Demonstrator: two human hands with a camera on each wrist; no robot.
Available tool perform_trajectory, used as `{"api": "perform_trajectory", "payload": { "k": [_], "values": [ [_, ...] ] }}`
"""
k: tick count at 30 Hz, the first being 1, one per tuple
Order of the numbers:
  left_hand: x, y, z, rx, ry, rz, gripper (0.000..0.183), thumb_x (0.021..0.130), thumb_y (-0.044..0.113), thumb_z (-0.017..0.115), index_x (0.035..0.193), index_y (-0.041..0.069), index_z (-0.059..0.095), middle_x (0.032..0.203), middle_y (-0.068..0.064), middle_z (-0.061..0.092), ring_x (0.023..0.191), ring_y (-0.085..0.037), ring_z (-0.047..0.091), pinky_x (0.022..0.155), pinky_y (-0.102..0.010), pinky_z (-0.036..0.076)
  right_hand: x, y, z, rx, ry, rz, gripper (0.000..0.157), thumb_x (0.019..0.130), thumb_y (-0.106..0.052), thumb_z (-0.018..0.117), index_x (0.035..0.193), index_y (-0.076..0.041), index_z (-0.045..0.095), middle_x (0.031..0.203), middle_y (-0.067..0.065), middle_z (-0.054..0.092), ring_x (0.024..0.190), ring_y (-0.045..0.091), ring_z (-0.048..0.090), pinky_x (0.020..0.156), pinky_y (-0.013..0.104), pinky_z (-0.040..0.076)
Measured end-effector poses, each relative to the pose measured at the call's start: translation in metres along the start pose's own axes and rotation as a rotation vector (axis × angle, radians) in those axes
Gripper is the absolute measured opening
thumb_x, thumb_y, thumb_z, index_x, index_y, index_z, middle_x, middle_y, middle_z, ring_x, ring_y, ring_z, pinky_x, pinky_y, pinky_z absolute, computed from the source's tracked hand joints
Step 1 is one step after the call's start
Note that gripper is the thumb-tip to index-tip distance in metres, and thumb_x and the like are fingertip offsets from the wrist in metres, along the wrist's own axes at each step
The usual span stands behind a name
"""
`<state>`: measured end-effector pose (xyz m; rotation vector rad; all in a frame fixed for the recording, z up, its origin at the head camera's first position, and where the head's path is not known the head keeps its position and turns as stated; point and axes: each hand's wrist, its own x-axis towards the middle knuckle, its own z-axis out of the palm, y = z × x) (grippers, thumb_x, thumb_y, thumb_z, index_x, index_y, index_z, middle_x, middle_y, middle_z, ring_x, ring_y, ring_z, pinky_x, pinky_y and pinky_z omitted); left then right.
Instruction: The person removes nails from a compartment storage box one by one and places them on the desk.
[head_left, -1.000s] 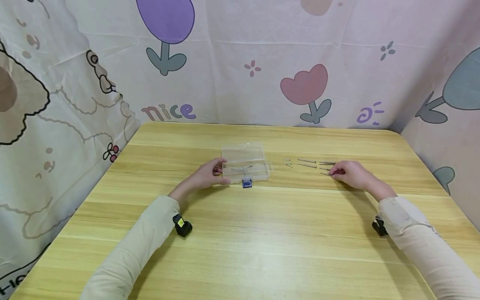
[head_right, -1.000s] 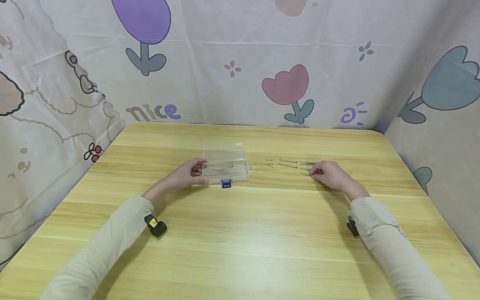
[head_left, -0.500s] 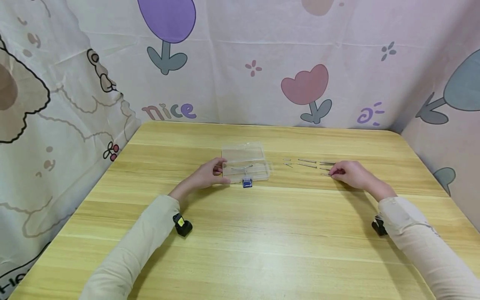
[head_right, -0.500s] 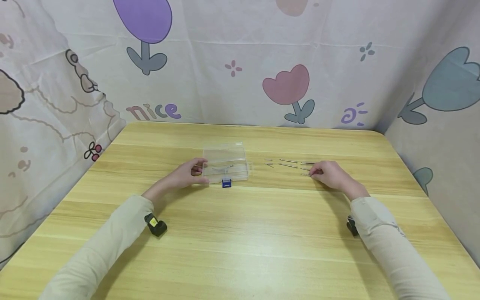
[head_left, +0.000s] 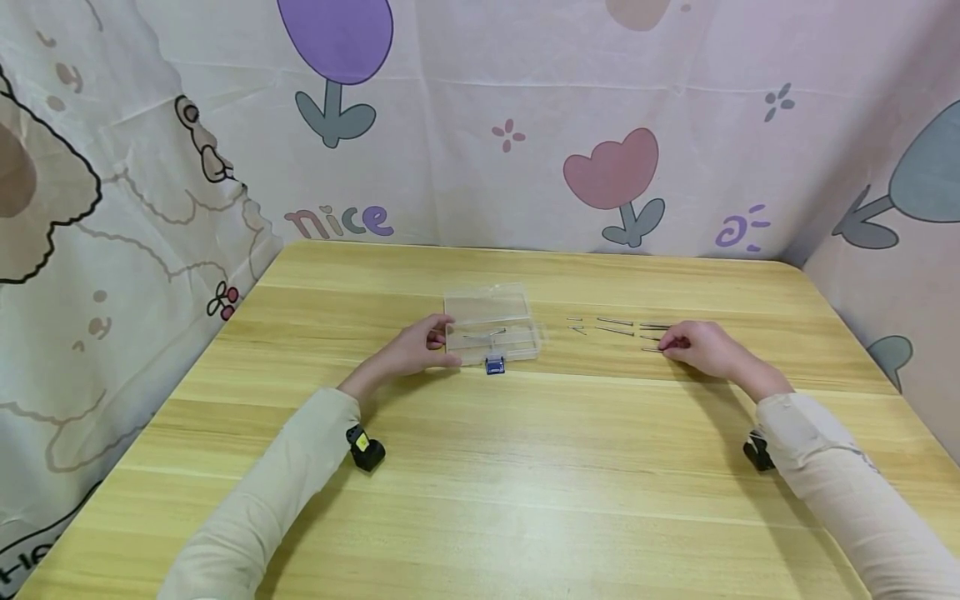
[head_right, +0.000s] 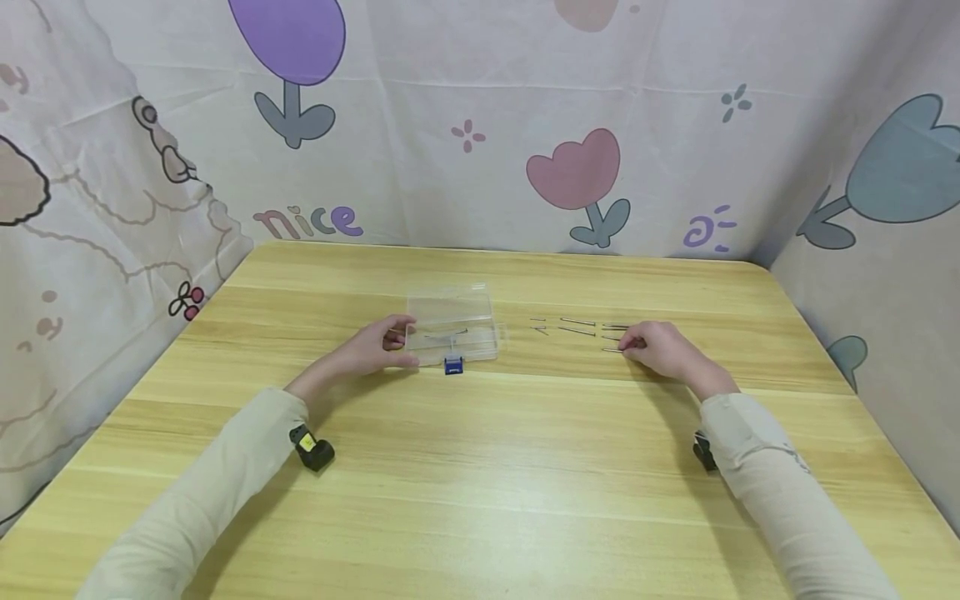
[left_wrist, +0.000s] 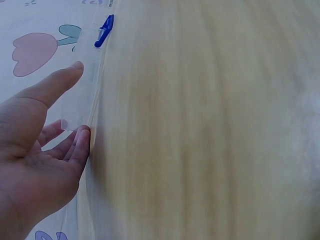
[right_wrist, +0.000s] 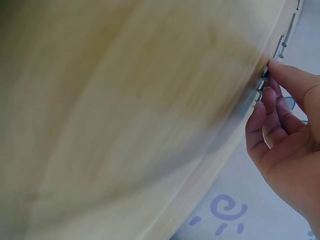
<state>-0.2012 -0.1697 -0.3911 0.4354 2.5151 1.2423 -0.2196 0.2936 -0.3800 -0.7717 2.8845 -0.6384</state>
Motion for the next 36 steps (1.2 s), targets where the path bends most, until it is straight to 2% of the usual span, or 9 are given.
{"api": "perform_trajectory", "payload": {
  "k": [3,8,13,19,25,36],
  "values": [
    [-0.001,0.0,-0.001,-0.001,0.0,0.034,0.079,0.083,0.029,0.078,0.142,-0.003,0.036,0.135,-0.023,0.046,0.121,-0.036,0.048,0.105,-0.043,0.04,0.0,0.0,-0.001,-0.002,0.0,0.006,0.004,0.087,-0.002,0.068,0.09,0.001,0.07,0.087,0.01,0.069,0.085,0.028,0.062,0.078,0.048,0.05],
    [-0.002,-0.001,-0.001,0.003,0.003,0.055,0.082,0.082,0.035,0.078,0.141,-0.003,0.037,0.133,-0.023,0.048,0.119,-0.035,0.049,0.103,-0.043,0.041,0.001,-0.002,-0.006,0.011,0.027,0.013,0.005,0.087,-0.001,0.068,0.091,0.001,0.071,0.082,0.005,0.066,0.074,0.019,0.055,0.068,0.037,0.048],
    [-0.001,-0.001,-0.001,-0.006,0.005,0.007,0.078,0.084,0.023,0.077,0.144,-0.002,0.035,0.136,-0.022,0.046,0.122,-0.035,0.047,0.106,-0.043,0.039,0.004,-0.006,-0.016,0.023,0.092,0.031,0.008,0.089,-0.001,0.066,0.094,0.003,0.071,0.08,0.004,0.064,0.074,0.018,0.052,0.065,0.034,0.045],
    [0.001,-0.001,0.0,0.006,0.003,-0.008,0.075,0.085,0.019,0.076,0.144,-0.001,0.035,0.137,-0.02,0.046,0.123,-0.033,0.047,0.106,-0.04,0.039,0.009,-0.013,-0.022,0.015,0.076,0.034,0.011,0.09,-0.003,0.065,0.098,0.003,0.07,0.082,0.005,0.065,0.075,0.019,0.052,0.066,0.035,0.044],
    [0.0,0.0,0.0,0.002,0.005,-0.009,0.076,0.085,0.019,0.076,0.144,-0.001,0.035,0.137,-0.021,0.045,0.123,-0.034,0.046,0.106,-0.042,0.039,0.024,-0.039,-0.02,0.048,0.057,0.021,0.016,0.093,-0.005,0.062,0.103,0.005,0.069,0.088,0.008,0.066,0.08,0.022,0.055,0.07,0.037,0.047],
    [0.001,-0.002,0.0,-0.009,0.002,-0.007,0.076,0.084,0.019,0.077,0.144,-0.001,0.035,0.138,-0.021,0.045,0.124,-0.034,0.046,0.106,-0.042,0.038,0.08,-0.099,0.008,0.078,0.021,-0.182,0.011,0.089,0.001,0.065,0.098,0.004,0.071,0.092,0.011,0.071,0.082,0.024,0.062,0.076,0.041,0.052]
  ]
}}
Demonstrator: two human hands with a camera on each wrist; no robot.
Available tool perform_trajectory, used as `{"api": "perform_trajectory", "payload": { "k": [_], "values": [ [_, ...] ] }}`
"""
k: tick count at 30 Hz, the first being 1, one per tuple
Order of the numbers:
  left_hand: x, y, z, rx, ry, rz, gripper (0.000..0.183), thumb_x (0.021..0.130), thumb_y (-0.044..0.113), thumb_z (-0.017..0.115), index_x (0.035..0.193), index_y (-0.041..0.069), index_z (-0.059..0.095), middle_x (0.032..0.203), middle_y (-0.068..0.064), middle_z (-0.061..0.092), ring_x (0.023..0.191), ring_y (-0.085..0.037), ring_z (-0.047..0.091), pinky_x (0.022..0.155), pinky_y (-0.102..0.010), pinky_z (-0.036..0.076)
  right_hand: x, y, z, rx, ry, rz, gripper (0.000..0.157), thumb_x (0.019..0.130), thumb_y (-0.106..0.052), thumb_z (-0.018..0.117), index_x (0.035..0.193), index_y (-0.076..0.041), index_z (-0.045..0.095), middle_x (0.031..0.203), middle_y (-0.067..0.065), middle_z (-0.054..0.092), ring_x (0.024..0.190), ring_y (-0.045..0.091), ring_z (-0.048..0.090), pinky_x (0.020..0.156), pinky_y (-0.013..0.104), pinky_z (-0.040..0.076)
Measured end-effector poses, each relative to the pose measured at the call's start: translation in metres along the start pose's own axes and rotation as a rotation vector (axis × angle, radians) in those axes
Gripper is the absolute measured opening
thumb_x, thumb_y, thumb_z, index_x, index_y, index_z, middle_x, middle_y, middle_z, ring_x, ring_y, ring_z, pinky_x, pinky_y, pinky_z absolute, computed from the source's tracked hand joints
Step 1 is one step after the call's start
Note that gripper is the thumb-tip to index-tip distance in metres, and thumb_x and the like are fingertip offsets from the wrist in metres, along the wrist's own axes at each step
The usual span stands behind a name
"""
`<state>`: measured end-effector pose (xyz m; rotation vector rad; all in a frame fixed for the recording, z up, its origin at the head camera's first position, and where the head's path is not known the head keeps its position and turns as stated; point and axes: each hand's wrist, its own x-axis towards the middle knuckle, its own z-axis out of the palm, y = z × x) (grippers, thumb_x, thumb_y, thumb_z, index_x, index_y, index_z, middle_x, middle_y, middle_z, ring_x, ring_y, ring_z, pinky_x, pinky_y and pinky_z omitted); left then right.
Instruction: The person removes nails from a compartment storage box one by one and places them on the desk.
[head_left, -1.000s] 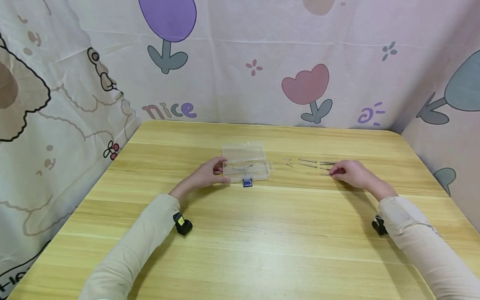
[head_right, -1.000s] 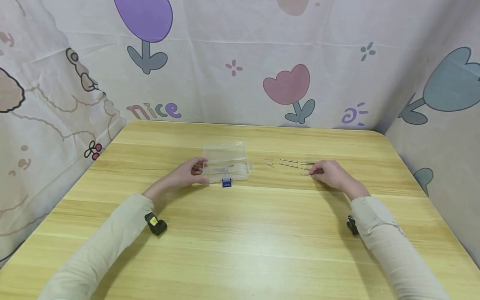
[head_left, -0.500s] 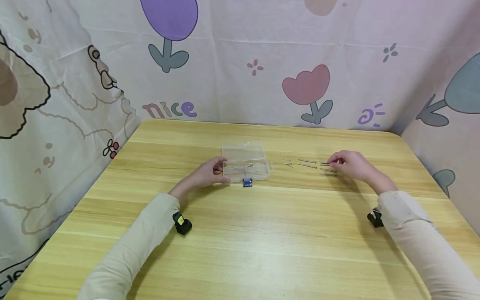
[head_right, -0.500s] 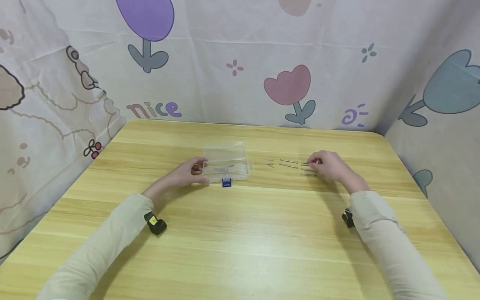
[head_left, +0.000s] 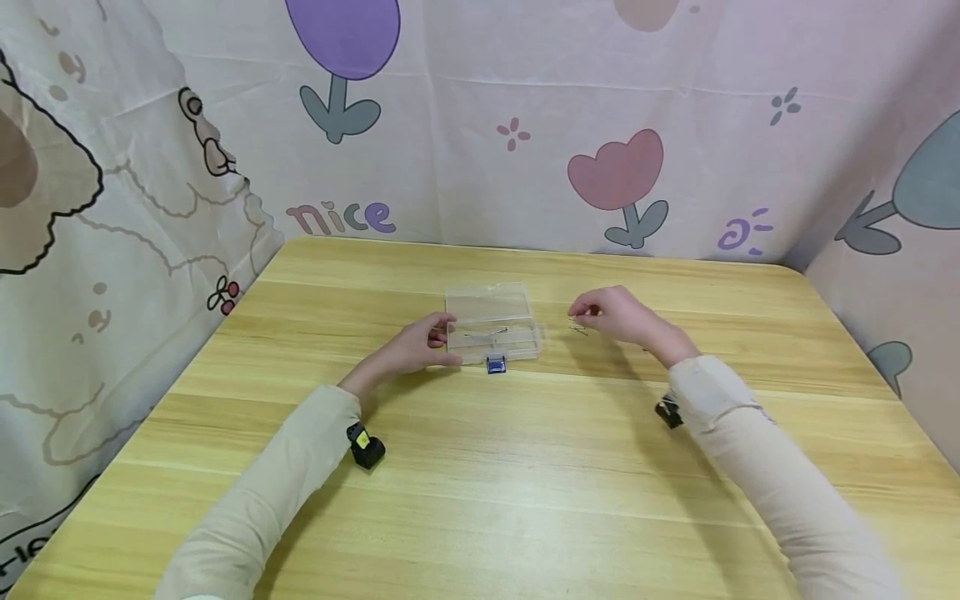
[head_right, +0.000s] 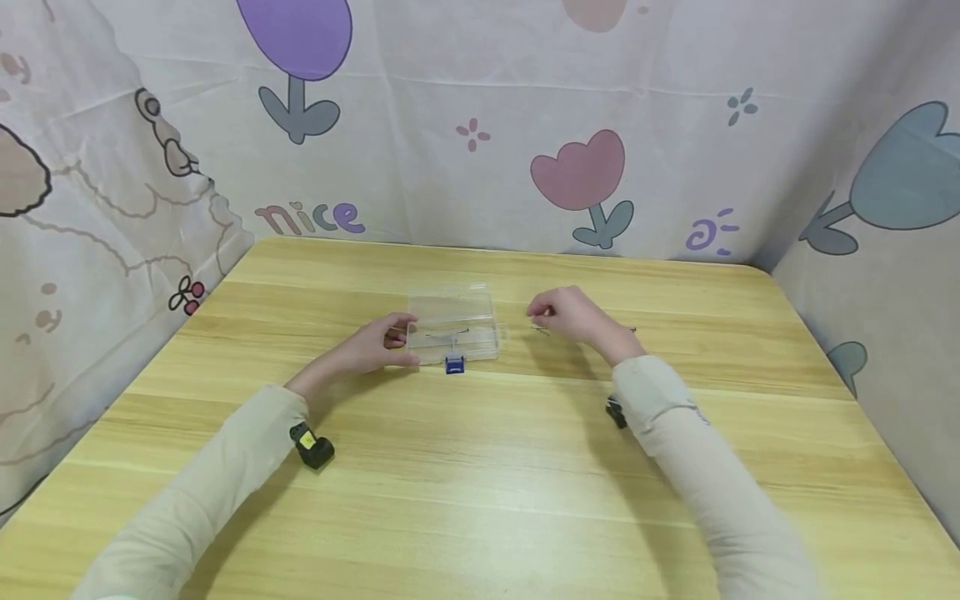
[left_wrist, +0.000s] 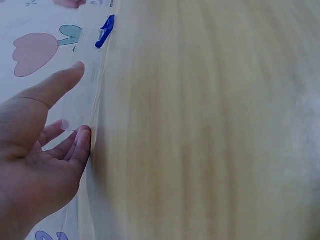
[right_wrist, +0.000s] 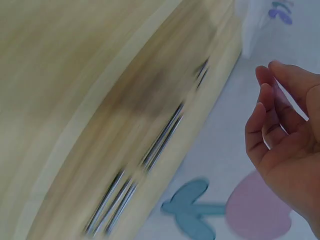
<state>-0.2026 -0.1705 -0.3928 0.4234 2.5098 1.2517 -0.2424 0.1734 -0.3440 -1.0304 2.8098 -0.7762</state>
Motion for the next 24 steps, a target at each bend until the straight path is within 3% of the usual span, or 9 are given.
{"api": "perform_trajectory", "payload": {
  "k": [4,11,24],
  "values": [
    [-0.001,0.001,0.0,0.005,0.003,0.006,0.076,0.084,0.019,0.077,0.144,-0.001,0.035,0.138,-0.021,0.045,0.123,-0.034,0.046,0.106,-0.041,0.038,0.023,-0.014,0.015,0.015,-0.02,-0.06,0.013,0.089,0.001,0.066,0.1,0.004,0.073,0.099,0.016,0.071,0.087,0.027,0.064,0.078,0.042,0.053],
    [-0.002,0.002,0.0,-0.009,-0.001,0.02,0.075,0.085,0.018,0.076,0.144,-0.003,0.035,0.138,-0.023,0.044,0.124,-0.036,0.045,0.107,-0.042,0.038,0.052,-0.035,0.035,0.012,-0.072,-0.071,0.015,0.09,-0.002,0.066,0.102,0.004,0.073,0.103,0.015,0.071,0.09,0.025,0.066,0.079,0.038,0.054],
    [-0.002,0.003,0.0,-0.002,0.008,0.001,0.074,0.084,0.016,0.077,0.143,-0.002,0.036,0.136,-0.021,0.046,0.122,-0.035,0.047,0.106,-0.042,0.039,0.072,-0.047,0.05,-0.007,-0.172,-0.012,0.016,0.093,-0.008,0.064,0.102,0.001,0.074,0.098,0.01,0.072,0.082,0.019,0.063,0.078,0.033,0.053]
  ]
}}
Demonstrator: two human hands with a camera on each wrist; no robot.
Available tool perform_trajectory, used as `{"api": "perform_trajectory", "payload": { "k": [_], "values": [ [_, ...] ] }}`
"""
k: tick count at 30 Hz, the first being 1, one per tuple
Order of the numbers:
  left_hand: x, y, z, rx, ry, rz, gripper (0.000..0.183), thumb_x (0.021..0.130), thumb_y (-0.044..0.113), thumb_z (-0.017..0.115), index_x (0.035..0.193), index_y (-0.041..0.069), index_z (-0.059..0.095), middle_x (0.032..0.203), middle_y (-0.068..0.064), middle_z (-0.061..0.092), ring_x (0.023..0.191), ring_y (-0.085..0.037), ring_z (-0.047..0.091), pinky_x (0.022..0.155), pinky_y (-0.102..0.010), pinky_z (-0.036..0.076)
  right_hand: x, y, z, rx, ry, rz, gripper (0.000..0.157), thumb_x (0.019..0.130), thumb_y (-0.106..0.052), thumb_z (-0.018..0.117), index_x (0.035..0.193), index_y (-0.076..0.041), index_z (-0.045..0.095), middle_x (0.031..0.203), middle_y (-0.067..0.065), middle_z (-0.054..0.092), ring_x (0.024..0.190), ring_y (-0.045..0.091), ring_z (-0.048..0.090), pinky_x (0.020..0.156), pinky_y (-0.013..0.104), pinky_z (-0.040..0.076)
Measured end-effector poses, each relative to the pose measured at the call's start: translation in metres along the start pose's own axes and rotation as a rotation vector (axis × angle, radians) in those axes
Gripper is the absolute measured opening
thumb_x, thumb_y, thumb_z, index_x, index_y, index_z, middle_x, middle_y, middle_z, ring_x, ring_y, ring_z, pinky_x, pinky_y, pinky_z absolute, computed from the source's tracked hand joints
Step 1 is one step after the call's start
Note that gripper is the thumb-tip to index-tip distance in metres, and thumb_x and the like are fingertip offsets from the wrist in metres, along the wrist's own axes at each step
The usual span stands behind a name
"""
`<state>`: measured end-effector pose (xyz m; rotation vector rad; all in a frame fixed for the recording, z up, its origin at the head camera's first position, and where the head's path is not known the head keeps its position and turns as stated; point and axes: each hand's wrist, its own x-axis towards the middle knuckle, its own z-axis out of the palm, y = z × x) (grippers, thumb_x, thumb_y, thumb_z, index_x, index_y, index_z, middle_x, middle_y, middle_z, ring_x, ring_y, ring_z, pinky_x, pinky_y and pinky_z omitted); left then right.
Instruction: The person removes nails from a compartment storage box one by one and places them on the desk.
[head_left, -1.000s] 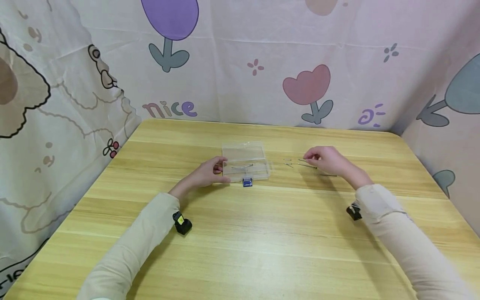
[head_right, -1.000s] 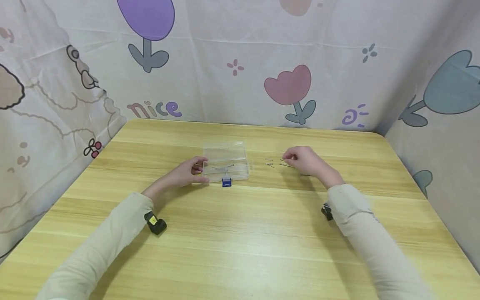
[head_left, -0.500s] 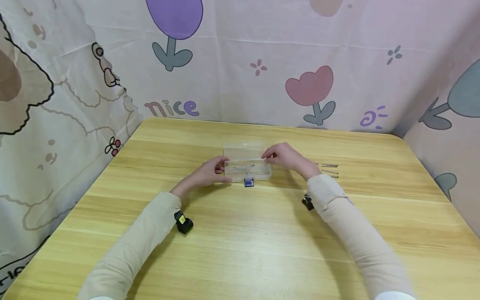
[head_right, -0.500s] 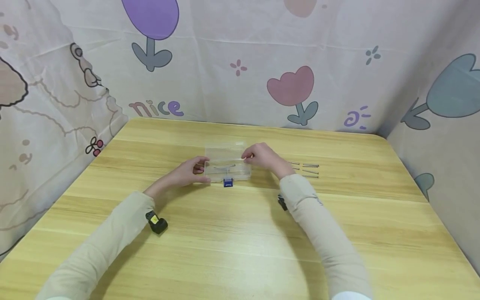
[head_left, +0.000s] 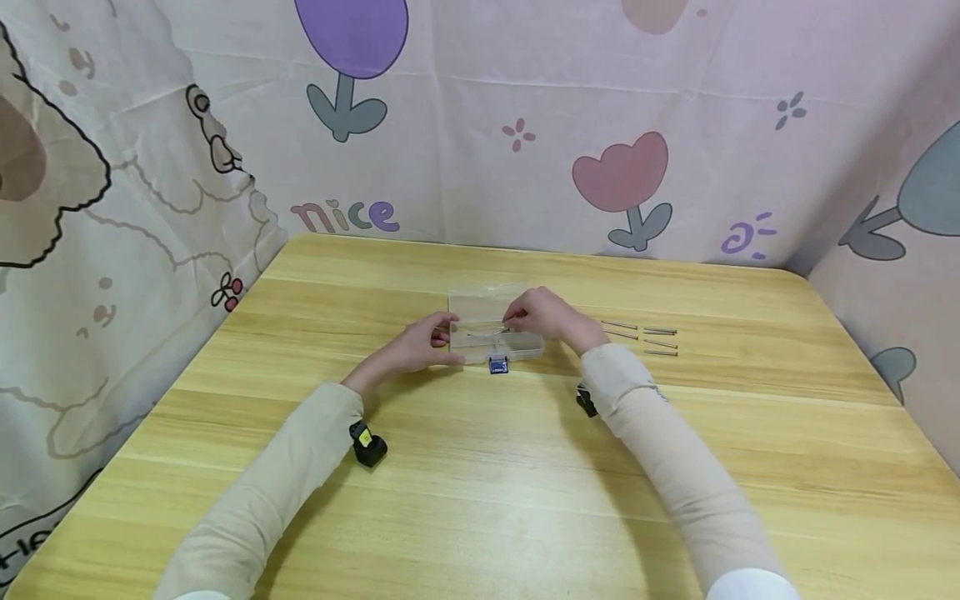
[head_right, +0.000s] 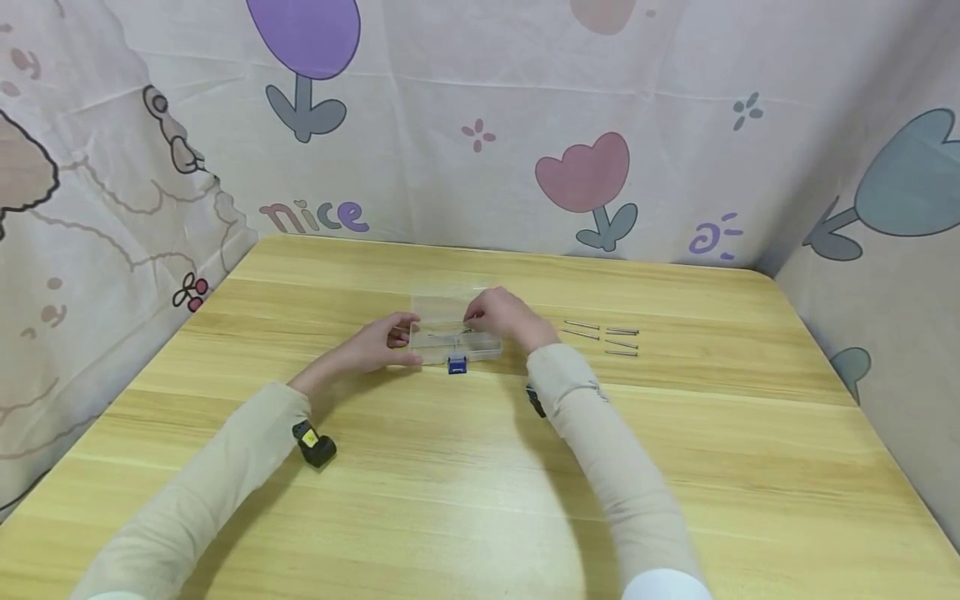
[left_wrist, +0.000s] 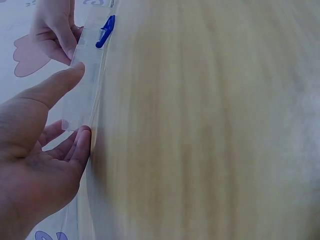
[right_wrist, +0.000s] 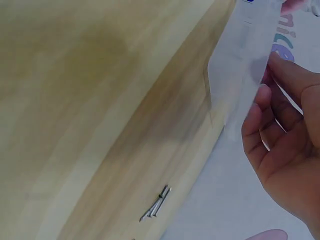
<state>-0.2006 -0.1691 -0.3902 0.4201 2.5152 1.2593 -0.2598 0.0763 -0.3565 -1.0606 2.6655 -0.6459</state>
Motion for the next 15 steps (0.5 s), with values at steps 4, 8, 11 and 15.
{"api": "perform_trajectory", "payload": {
  "k": [4,8,11,15],
  "values": [
    [0.0,-0.001,0.0,0.0,0.001,0.005,0.074,0.084,0.017,0.077,0.143,-0.002,0.036,0.136,-0.021,0.046,0.123,-0.035,0.047,0.106,-0.042,0.039,0.004,0.0,0.002,-0.011,-0.007,0.012,0.016,0.091,-0.009,0.066,0.101,-0.001,0.075,0.1,0.01,0.072,0.088,0.02,0.064,0.082,0.034,0.053],
    [0.001,-0.002,0.001,-0.001,0.004,0.0,0.074,0.084,0.017,0.077,0.143,-0.001,0.037,0.136,-0.021,0.046,0.123,-0.034,0.047,0.106,-0.041,0.039,0.007,0.0,0.004,-0.005,-0.002,0.011,0.015,0.089,-0.008,0.069,0.101,-0.001,0.075,0.101,0.011,0.072,0.091,0.022,0.066,0.084,0.034,0.053],
    [0.001,-0.001,0.001,-0.001,0.005,-0.006,0.073,0.084,0.017,0.077,0.143,-0.001,0.037,0.136,-0.021,0.046,0.122,-0.034,0.047,0.105,-0.041,0.039,0.009,0.0,0.007,0.009,-0.003,0.031,0.016,0.089,-0.009,0.069,0.101,-0.001,0.075,0.101,0.011,0.072,0.092,0.022,0.066,0.083,0.032,0.053],
    [0.001,-0.001,0.0,0.001,0.01,-0.01,0.073,0.084,0.017,0.077,0.143,-0.001,0.037,0.135,-0.021,0.047,0.122,-0.034,0.047,0.105,-0.041,0.039,0.011,-0.002,0.008,0.026,-0.006,0.067,0.016,0.088,-0.01,0.07,0.101,-0.003,0.076,0.101,0.01,0.072,0.09,0.021,0.066,0.081,0.032,0.053]
  ]
}}
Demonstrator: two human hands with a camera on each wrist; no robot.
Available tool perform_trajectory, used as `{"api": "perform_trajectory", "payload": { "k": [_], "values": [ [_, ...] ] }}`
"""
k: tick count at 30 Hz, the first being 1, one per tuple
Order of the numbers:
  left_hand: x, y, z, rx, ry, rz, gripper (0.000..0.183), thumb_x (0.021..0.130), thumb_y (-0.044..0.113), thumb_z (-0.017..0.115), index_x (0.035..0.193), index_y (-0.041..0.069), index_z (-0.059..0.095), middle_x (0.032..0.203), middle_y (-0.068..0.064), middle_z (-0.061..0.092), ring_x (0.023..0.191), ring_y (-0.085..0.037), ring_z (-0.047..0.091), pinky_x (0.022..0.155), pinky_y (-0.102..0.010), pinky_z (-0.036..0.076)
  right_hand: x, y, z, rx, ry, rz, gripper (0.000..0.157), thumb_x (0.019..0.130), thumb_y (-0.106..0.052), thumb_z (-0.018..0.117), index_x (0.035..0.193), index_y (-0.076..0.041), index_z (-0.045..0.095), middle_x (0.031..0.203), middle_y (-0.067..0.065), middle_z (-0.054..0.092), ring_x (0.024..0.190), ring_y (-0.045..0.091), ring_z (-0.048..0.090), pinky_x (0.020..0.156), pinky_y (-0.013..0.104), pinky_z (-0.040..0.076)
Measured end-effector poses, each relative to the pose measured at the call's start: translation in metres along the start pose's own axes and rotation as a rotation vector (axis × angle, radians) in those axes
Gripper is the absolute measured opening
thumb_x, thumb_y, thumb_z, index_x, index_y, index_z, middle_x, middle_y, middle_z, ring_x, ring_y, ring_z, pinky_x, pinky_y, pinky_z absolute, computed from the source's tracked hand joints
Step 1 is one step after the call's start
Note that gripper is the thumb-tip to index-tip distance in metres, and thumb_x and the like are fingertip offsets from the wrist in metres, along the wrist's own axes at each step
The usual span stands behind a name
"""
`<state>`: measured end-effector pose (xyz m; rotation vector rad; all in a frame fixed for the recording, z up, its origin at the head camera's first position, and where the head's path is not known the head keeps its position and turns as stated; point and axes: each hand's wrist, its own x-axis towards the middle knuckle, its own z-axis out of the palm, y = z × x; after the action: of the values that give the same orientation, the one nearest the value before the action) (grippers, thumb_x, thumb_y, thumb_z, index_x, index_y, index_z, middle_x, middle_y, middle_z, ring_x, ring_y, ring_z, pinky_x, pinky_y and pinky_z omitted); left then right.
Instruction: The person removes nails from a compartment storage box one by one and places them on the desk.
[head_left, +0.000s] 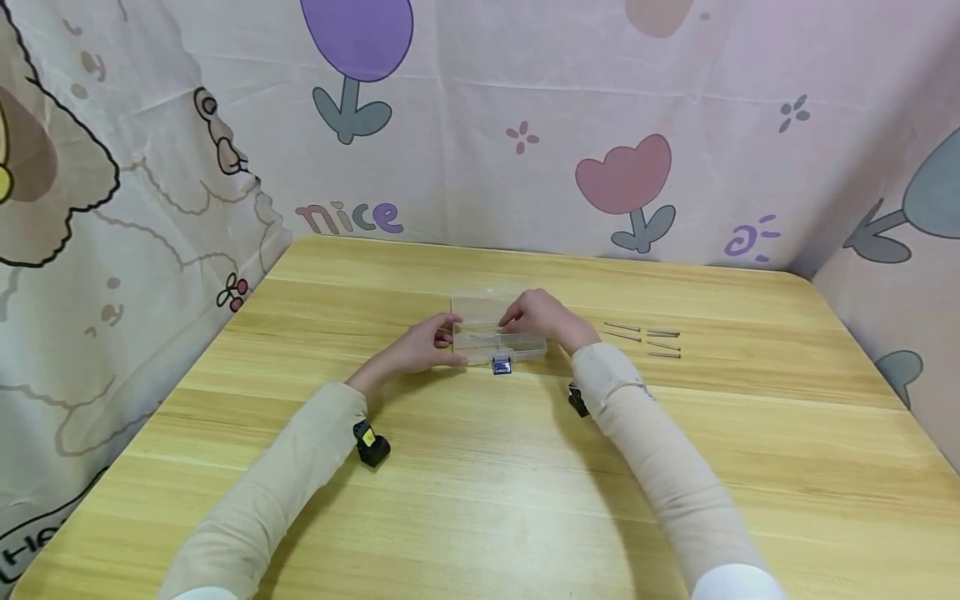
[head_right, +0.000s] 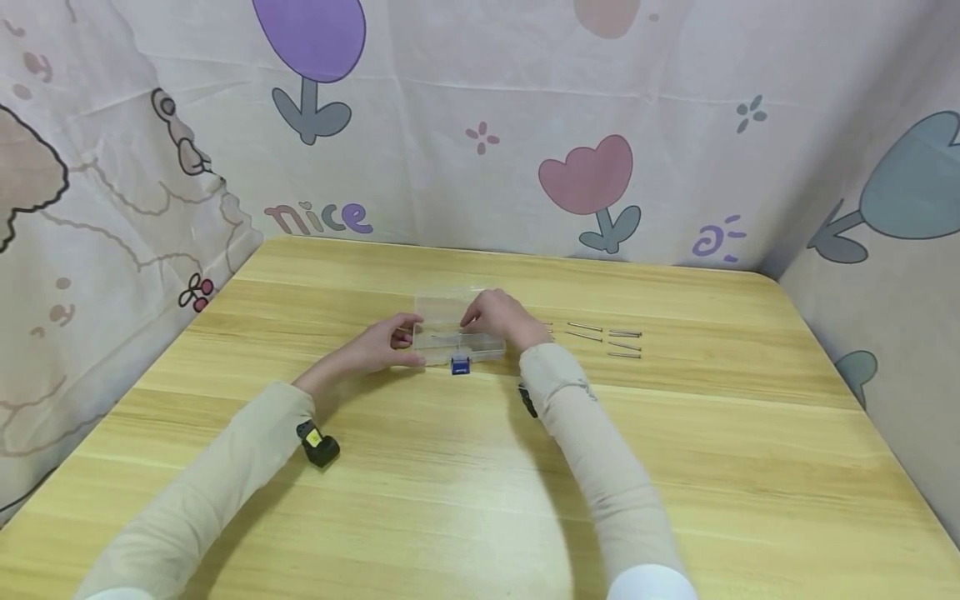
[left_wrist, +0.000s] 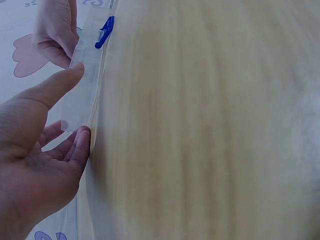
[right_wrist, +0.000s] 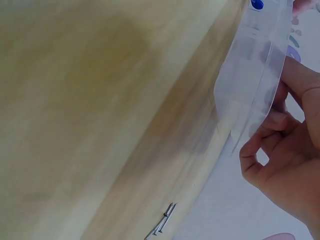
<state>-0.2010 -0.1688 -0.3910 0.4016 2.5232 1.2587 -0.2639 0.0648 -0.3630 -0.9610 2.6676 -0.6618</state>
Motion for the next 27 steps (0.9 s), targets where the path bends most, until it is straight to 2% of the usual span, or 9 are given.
{"api": "perform_trajectory", "payload": {
  "k": [5,15,27],
  "values": [
    [0.0,0.0005,-0.0003,0.003,0.002,0.0,0.074,0.084,0.017,0.077,0.143,-0.001,0.037,0.135,-0.021,0.047,0.122,-0.034,0.047,0.105,-0.042,0.039,0.0034,-0.0016,0.0004,0.011,-0.004,0.016,0.013,0.088,-0.009,0.071,0.098,-0.004,0.077,0.099,0.009,0.073,0.092,0.021,0.066,0.083,0.032,0.053],
    [0.0003,0.0039,0.0001,0.005,-0.003,0.005,0.074,0.084,0.018,0.077,0.143,-0.001,0.037,0.135,-0.02,0.047,0.121,-0.033,0.047,0.105,-0.041,0.039,0.0068,0.0,0.0019,-0.055,0.005,0.078,0.01,0.088,-0.008,0.07,0.091,-0.009,0.079,0.101,0.007,0.072,0.099,0.023,0.063,0.091,0.036,0.049],
    [-0.0001,0.0019,0.0002,0.002,-0.005,0.003,0.073,0.084,0.017,0.077,0.143,-0.001,0.037,0.135,-0.02,0.046,0.121,-0.033,0.047,0.105,-0.041,0.039,0.0061,0.0038,0.0061,-0.068,0.038,0.034,0.01,0.089,-0.007,0.069,0.089,-0.008,0.079,0.096,0.006,0.073,0.096,0.024,0.064,0.089,0.037,0.05]
  ]
}}
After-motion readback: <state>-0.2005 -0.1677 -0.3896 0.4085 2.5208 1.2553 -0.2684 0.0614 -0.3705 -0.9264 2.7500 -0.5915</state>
